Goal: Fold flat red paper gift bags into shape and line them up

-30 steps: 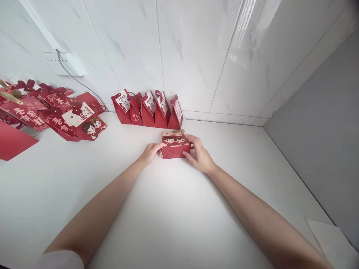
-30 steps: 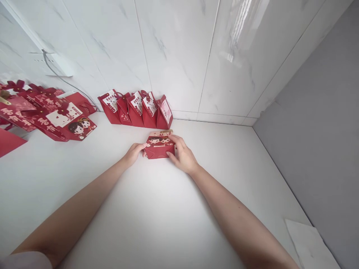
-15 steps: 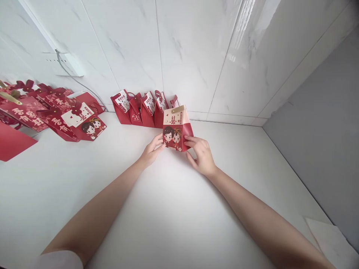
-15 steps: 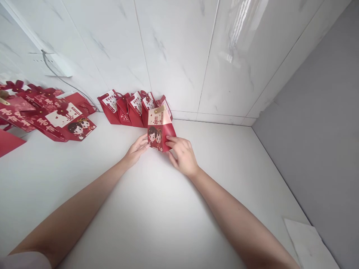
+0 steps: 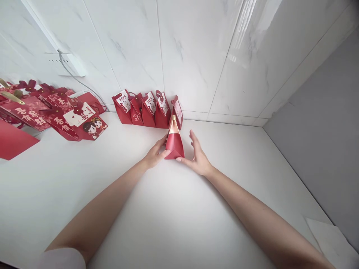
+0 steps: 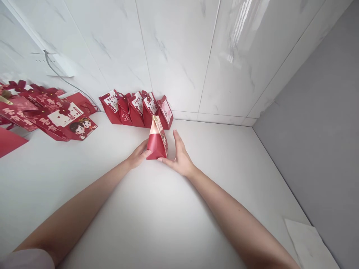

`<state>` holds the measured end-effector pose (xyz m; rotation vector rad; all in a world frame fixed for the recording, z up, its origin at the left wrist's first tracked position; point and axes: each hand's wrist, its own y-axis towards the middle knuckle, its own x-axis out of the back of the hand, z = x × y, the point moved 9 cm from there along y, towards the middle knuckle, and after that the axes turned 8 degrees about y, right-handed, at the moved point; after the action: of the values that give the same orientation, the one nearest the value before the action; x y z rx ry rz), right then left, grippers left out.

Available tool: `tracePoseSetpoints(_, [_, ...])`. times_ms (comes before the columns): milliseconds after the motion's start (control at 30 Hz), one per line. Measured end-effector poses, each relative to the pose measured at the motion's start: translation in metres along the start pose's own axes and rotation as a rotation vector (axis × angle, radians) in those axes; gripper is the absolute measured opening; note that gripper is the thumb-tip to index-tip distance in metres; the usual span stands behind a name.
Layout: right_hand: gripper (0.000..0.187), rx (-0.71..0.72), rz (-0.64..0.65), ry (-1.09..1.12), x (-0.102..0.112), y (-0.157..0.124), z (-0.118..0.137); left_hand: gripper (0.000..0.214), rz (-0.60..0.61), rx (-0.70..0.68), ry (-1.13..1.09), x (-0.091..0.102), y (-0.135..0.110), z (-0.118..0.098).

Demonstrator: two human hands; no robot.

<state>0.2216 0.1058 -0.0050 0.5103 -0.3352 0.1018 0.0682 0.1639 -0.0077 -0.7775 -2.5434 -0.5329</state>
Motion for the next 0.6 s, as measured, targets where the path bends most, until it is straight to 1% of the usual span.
tracePoseSetpoints(33, [0.111,-0.086,0.049,0.089,-0.004,0.0,-0.01,0.072,0.017,-0.007,-0.01,-0.001,0.0,0.0])
tracePoseSetpoints(67, [0.11,-0.146,0.108,0.165,-0.009,-0.001,-0.016,0.074,0.032,-0.013,-0.01,-0.002,0.0,0.0])
tracePoseSetpoints(100, [0.108,-0.179,0.165,0.218,-0.013,-0.002,-0.02,0.077,0.046,-0.022,-0.005,-0.003,0.0,-0.001])
tracePoseSetpoints(167, [0.105,-0.19,0.233,0.264,-0.015,-0.002,-0.021,0.081,0.063,-0.037,0.006,-0.004,0.0,-0.002])
tracePoseSetpoints(267, [0.103,-0.192,0.3,0.288,-0.014,-0.001,-0.019,0.081,0.079,-0.052,-0.011,-0.005,0.0,-0.006])
tracePoseSetpoints(400, [0.106,-0.208,0.342,0.312,-0.012,0.0,-0.016,0.082,0.097,-0.058,-0.05,-0.006,0.0,-0.01])
tracePoseSetpoints(467, [0.1,-0.2,0.346,0.316,-0.011,0.001,-0.013,0.084,0.094,-0.047,-0.04,-0.006,0.0,-0.01])
tracePoseSetpoints(600, [0.083,-0.129,0.341,0.31,-0.009,0.002,-0.005,0.088,0.086,-0.034,-0.033,-0.006,0.0,-0.008])
